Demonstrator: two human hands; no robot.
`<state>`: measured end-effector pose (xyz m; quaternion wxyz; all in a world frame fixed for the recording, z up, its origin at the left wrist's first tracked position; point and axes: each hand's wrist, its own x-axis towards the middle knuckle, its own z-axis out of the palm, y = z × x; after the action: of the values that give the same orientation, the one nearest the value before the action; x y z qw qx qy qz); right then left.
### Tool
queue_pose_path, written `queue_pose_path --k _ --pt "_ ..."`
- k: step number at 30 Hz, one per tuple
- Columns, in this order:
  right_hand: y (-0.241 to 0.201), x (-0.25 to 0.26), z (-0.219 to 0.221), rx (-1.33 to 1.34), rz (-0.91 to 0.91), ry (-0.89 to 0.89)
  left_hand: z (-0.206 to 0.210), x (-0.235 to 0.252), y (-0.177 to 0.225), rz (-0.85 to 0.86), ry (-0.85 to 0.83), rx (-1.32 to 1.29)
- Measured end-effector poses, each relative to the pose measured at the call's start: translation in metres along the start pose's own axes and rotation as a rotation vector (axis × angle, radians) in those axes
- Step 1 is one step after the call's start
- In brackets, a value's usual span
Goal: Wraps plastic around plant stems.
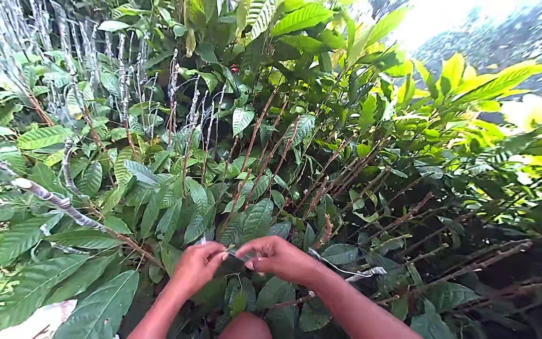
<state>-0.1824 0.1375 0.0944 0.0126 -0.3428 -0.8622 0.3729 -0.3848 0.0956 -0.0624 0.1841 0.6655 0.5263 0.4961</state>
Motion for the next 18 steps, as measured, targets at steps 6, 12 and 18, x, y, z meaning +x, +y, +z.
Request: queue_pose_path --k 6,12,18 --pt "0.014 0.019 0.001 -0.376 0.152 0.073 0.013 -0.001 0.016 0.061 -0.110 -0.024" --pt "0.019 0.011 0.005 -0.122 0.287 -0.003 0.017 -0.002 0.007 0.008 0.042 -0.057" --pt "-0.012 0.016 -0.004 -0.523 0.018 0.009 0.020 0.000 0.018 -0.011 -0.077 -0.052"
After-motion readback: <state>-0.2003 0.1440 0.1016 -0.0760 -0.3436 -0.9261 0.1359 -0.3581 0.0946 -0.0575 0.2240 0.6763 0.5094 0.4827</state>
